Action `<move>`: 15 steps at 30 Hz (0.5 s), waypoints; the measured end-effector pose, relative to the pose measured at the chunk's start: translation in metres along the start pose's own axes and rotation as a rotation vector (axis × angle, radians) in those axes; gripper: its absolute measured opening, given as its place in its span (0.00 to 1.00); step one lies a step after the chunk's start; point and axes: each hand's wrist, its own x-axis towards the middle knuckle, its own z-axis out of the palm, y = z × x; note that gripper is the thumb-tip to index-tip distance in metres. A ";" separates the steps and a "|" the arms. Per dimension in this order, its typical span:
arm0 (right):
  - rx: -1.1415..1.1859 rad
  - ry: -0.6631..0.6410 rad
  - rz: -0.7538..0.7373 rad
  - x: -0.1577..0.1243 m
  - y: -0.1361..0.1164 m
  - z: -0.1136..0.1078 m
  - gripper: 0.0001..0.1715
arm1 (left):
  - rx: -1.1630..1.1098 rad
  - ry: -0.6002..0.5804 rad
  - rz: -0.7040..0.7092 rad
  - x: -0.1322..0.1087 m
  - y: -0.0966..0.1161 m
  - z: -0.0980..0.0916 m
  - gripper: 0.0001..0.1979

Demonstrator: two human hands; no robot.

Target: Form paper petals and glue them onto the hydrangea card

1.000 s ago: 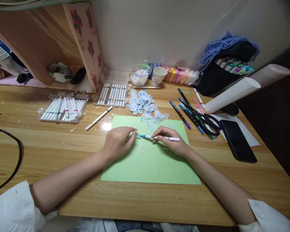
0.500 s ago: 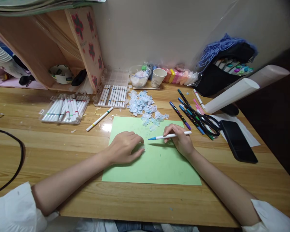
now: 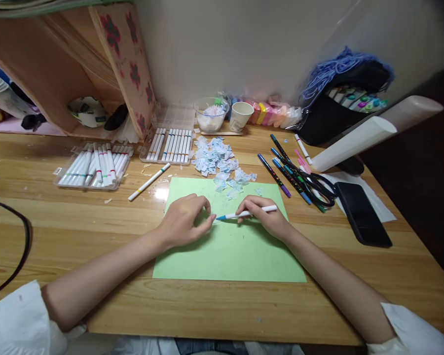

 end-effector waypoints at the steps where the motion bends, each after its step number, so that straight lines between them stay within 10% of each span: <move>1: -0.002 0.045 -0.003 0.001 0.000 0.000 0.21 | -0.016 0.007 0.069 -0.001 0.001 -0.001 0.07; 6: 0.029 0.224 -0.010 0.004 0.003 -0.001 0.20 | 0.086 0.051 0.304 -0.002 0.002 0.000 0.09; 15: 0.031 0.259 -0.016 0.005 0.003 0.000 0.19 | 0.387 -0.142 0.207 -0.002 0.003 0.010 0.17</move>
